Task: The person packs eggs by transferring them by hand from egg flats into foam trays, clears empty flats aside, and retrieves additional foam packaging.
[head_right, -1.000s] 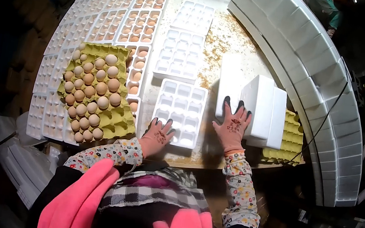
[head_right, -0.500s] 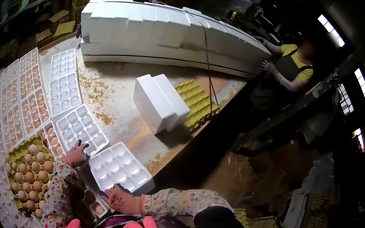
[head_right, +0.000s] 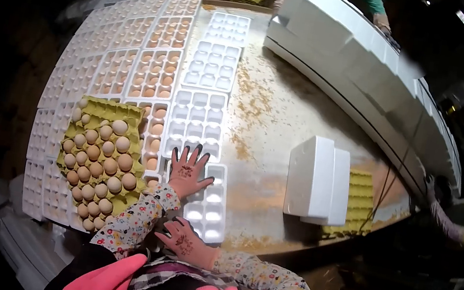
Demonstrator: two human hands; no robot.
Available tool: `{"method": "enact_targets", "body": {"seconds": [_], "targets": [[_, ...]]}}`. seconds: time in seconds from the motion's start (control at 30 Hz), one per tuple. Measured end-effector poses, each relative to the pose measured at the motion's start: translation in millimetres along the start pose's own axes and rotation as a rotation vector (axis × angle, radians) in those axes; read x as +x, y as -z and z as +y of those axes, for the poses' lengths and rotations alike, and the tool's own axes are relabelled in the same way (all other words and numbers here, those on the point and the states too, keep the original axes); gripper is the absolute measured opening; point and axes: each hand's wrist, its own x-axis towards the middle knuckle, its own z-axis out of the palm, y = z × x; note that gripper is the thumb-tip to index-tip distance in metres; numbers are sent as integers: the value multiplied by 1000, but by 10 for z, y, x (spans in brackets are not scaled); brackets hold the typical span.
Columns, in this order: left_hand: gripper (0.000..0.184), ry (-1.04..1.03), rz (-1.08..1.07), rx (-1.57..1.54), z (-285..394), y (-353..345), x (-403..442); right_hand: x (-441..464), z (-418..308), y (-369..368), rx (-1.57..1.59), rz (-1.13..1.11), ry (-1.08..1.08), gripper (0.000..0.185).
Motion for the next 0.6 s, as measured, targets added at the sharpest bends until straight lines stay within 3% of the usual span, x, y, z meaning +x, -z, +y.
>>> {"method": "enact_targets", "body": {"seconds": [0.07, 0.13, 0.3, 0.37, 0.47, 0.6], "targets": [[75, 27, -2, 50, -60, -128, -13, 41, 483, 497, 292, 236, 25, 54], [70, 22, 88, 101, -66, -281, -62, 259, 1301, 834, 261, 395, -98, 58], [59, 134, 85, 17, 127, -149, -29, 1298, 3849, 1016, 226, 738, -626, 59], [57, 144, 50, 22, 120, -108, -31, 1697, 4640, 1071, 186, 683, -917, 73], [57, 163, 5, 26, 100, -129, -18, 2136, 5450, 1153, 76, 613, -1083, 79], [59, 166, 58, -56, 58, -181, -23, 2600, 6008, 1119, 103, 422, -962, 65]]}}
